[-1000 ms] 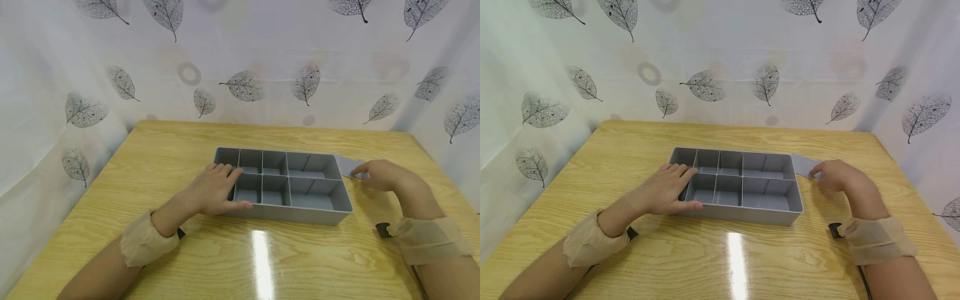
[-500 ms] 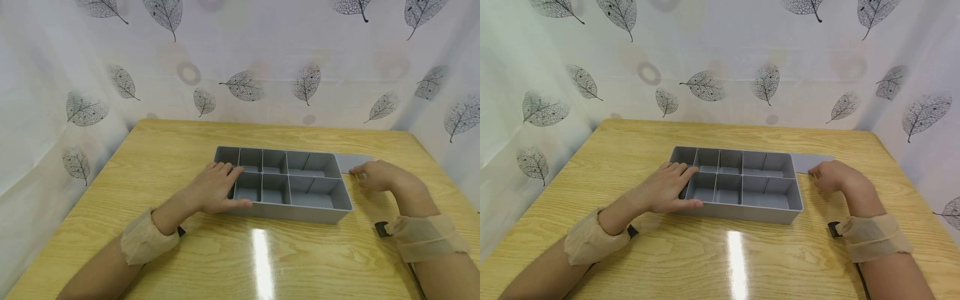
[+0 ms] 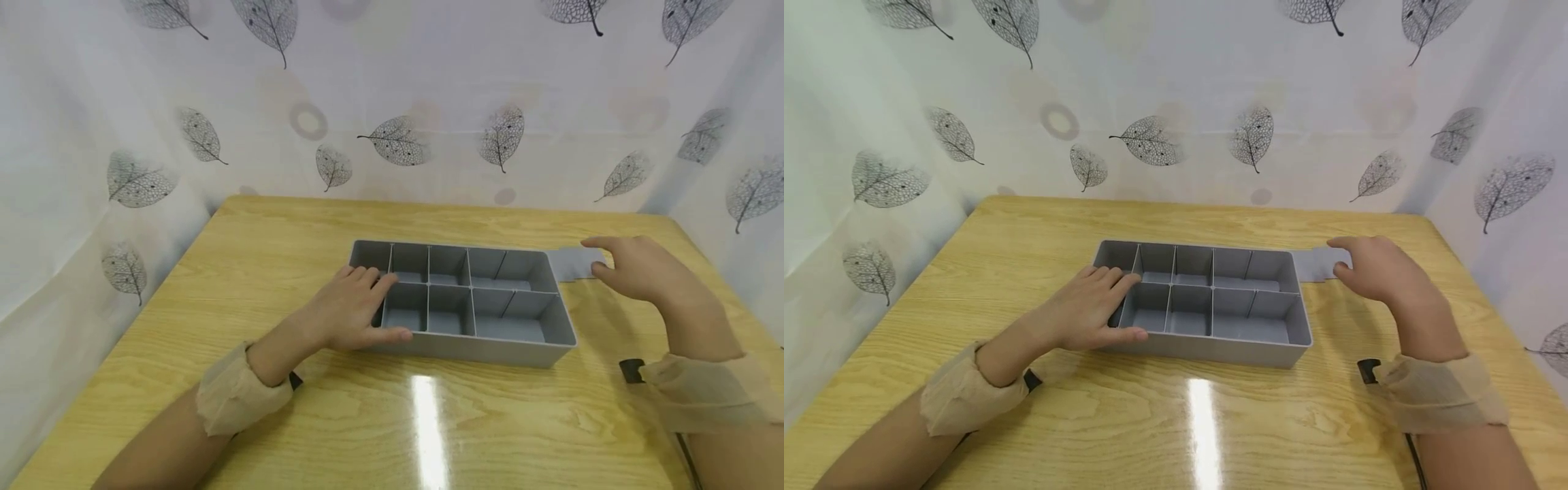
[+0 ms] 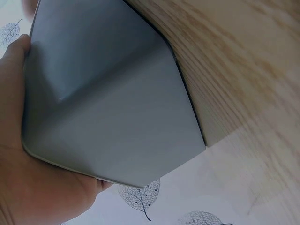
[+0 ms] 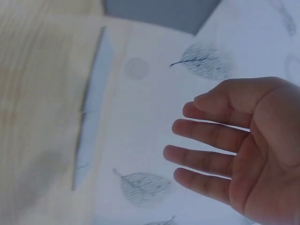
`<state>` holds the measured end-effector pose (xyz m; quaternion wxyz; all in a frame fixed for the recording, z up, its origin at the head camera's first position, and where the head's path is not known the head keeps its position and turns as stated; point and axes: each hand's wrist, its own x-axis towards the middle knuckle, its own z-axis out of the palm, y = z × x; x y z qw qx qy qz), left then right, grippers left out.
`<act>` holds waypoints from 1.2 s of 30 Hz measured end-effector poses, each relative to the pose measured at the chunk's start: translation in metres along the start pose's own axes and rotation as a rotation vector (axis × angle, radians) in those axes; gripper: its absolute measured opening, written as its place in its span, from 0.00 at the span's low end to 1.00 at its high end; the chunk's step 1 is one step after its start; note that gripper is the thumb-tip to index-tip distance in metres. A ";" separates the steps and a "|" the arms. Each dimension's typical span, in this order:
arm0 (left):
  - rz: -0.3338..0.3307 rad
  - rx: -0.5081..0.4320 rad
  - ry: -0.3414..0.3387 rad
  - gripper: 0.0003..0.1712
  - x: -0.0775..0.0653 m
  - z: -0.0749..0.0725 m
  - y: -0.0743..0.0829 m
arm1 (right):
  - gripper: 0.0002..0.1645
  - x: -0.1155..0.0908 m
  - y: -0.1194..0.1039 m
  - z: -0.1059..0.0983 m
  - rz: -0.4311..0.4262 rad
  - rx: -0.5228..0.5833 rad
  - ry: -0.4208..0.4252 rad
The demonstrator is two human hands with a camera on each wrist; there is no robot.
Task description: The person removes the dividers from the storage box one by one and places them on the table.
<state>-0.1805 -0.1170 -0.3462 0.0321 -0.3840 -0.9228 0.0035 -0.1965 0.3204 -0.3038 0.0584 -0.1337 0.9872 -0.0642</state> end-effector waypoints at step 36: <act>-0.008 -0.006 -0.014 0.59 0.002 -0.003 0.000 | 0.17 -0.010 -0.152 0.048 -0.624 -0.135 0.290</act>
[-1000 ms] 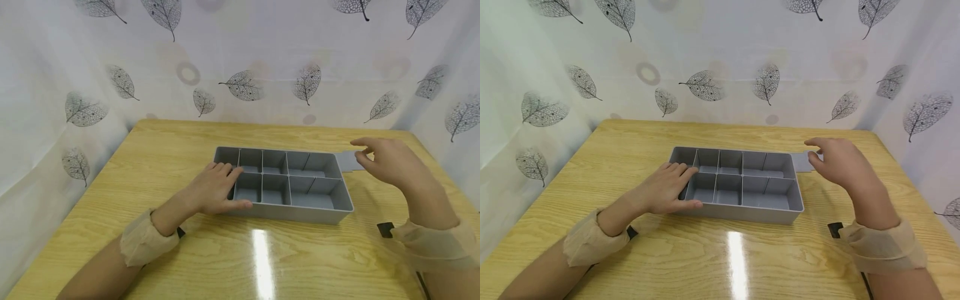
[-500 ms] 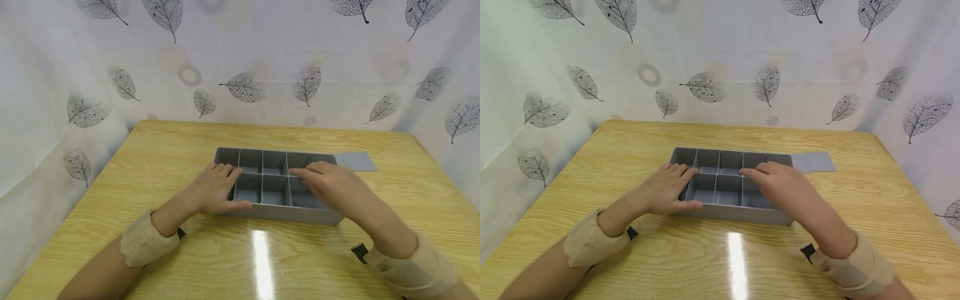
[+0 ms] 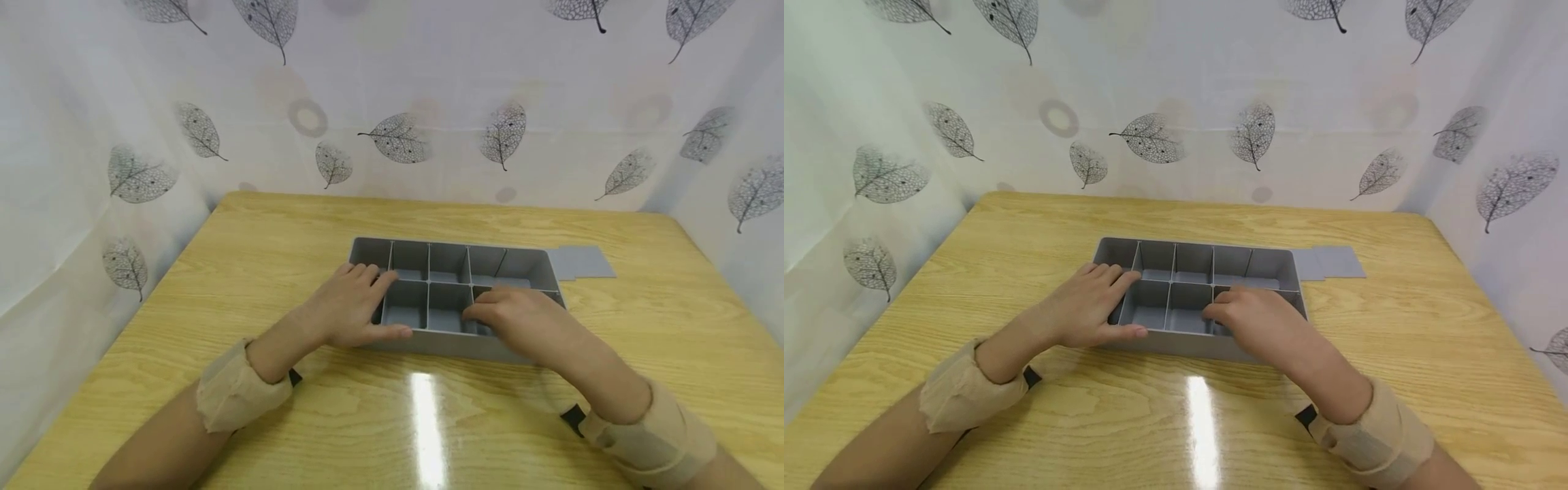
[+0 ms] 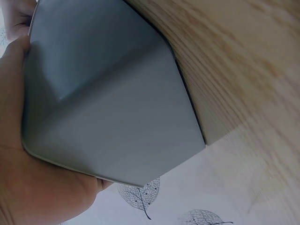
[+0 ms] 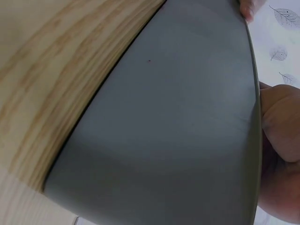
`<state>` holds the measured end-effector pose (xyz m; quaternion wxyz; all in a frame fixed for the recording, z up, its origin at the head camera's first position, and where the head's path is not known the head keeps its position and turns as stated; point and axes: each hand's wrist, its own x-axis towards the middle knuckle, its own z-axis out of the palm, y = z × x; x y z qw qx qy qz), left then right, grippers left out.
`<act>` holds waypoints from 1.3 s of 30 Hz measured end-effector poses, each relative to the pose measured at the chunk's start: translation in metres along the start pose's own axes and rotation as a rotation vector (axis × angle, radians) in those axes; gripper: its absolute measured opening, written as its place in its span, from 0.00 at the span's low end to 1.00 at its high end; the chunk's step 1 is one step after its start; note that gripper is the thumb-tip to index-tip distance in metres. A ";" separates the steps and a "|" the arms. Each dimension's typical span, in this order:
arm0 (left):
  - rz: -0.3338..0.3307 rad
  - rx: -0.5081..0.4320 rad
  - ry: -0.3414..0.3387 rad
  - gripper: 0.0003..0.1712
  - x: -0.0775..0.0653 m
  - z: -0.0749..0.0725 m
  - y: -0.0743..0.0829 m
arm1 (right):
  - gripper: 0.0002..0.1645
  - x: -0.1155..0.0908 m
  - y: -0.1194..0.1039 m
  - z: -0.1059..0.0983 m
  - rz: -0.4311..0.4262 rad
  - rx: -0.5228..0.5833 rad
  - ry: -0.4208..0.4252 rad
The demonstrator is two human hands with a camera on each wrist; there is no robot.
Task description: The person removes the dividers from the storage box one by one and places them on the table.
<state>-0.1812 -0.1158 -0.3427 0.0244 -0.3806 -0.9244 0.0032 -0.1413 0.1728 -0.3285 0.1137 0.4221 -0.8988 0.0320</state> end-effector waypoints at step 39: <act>-0.007 -0.008 0.000 0.57 -0.002 -0.001 0.004 | 0.20 -0.002 0.005 -0.004 -0.090 -0.068 0.073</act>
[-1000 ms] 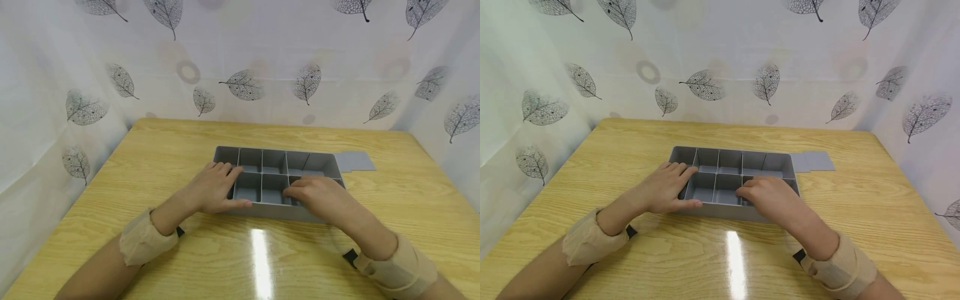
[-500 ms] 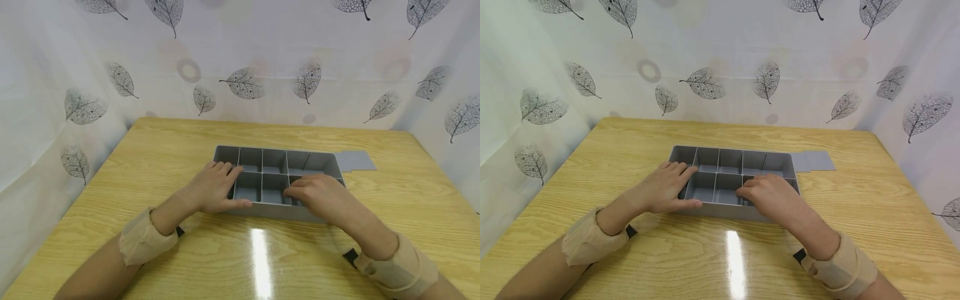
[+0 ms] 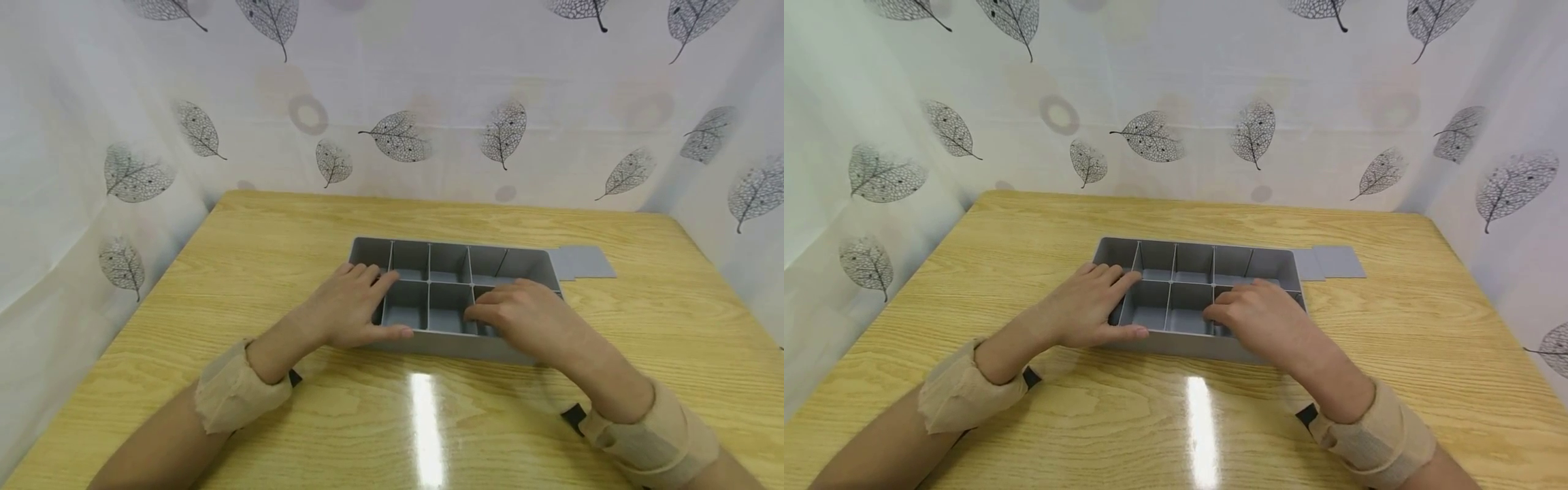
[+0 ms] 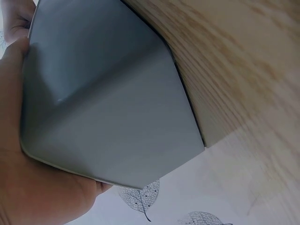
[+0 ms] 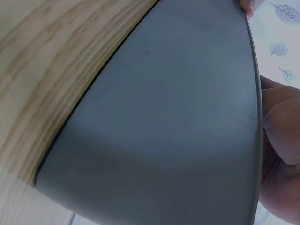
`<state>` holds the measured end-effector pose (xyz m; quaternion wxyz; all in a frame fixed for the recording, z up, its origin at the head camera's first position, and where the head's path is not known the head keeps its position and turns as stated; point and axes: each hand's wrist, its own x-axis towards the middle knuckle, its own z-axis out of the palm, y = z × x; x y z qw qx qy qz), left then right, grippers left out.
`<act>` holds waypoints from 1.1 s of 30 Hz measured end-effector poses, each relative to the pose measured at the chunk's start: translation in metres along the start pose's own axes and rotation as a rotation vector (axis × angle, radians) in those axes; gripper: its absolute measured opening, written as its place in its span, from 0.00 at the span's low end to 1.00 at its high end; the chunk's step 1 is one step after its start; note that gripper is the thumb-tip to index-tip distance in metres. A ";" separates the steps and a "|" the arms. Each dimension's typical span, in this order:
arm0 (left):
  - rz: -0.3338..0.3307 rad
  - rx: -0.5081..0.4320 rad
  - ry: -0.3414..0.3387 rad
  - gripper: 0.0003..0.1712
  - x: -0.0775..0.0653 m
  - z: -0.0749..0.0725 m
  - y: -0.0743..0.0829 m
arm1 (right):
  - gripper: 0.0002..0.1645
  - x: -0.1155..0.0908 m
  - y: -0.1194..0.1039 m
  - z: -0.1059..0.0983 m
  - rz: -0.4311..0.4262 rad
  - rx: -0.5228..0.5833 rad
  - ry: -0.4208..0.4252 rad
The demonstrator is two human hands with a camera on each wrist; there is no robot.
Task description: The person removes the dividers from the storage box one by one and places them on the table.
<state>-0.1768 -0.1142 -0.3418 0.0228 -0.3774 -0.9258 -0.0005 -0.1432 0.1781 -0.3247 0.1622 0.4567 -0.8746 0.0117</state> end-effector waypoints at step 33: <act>-0.001 0.001 0.024 0.58 0.000 0.003 0.000 | 0.27 -0.016 0.023 -0.088 0.109 0.120 0.203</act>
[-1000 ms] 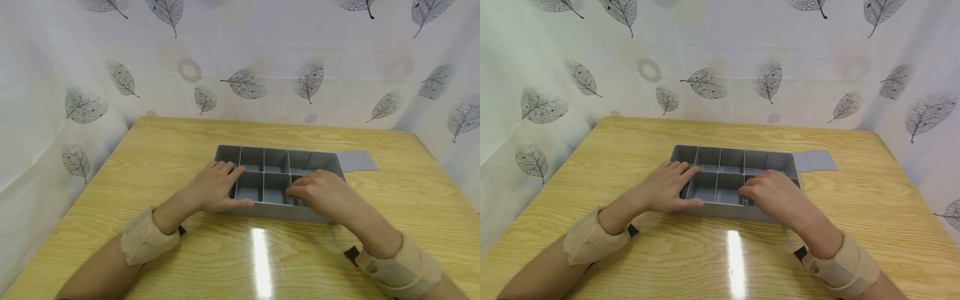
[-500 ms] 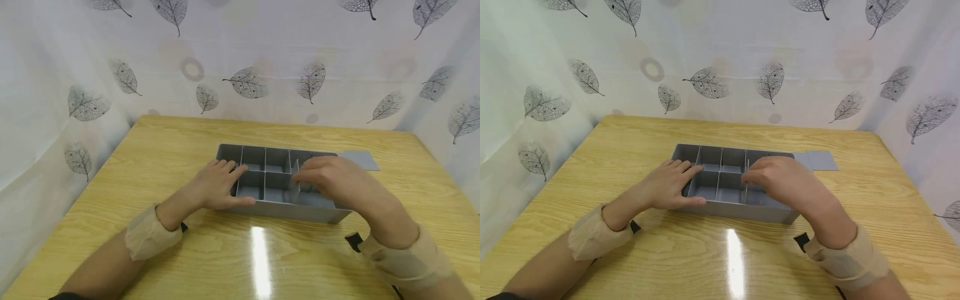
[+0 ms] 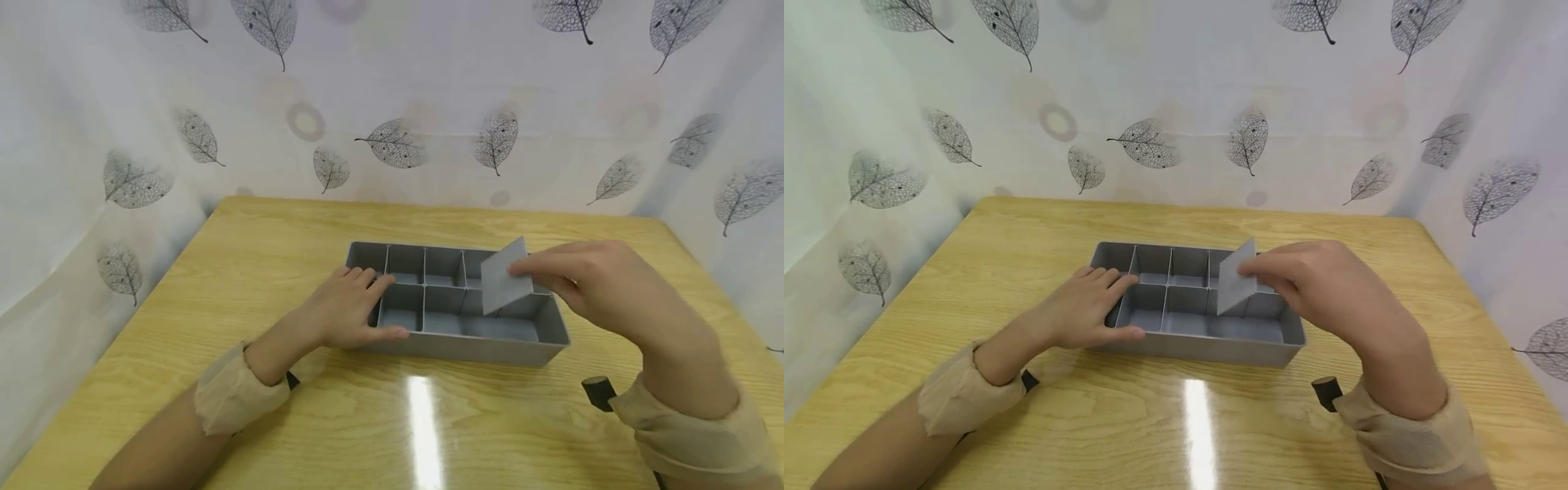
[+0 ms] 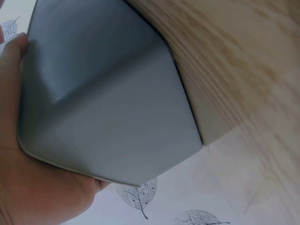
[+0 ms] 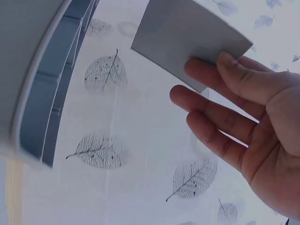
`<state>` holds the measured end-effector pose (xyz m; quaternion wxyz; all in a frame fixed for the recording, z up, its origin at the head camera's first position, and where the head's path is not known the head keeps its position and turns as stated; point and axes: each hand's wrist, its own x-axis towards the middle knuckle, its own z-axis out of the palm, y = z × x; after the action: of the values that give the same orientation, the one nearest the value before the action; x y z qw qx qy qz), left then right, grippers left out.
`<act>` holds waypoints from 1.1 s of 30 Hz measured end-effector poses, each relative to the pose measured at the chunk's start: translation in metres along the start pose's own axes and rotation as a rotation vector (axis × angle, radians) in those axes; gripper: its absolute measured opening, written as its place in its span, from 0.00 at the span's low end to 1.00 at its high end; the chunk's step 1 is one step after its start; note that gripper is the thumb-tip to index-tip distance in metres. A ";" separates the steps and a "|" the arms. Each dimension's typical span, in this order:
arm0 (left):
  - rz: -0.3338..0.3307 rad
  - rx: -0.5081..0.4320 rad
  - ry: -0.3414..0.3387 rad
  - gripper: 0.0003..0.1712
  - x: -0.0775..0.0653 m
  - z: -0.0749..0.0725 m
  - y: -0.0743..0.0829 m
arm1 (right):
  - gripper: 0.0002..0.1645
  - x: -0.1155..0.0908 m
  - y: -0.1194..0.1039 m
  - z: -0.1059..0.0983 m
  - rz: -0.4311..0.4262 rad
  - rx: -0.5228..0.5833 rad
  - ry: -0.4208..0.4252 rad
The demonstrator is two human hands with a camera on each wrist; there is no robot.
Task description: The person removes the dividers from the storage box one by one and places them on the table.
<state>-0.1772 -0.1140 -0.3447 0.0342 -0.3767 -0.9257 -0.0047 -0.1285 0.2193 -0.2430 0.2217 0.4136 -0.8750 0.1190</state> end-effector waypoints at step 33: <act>-0.070 -0.098 -0.242 0.64 -0.013 -0.027 -0.024 | 0.12 -0.028 0.040 -0.008 0.596 -0.241 -0.373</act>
<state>-0.1826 -0.1413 -0.3184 -0.0963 -0.3431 -0.9343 -0.0056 -0.1420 0.2667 -0.2512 0.0612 0.1262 -0.9901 -0.0031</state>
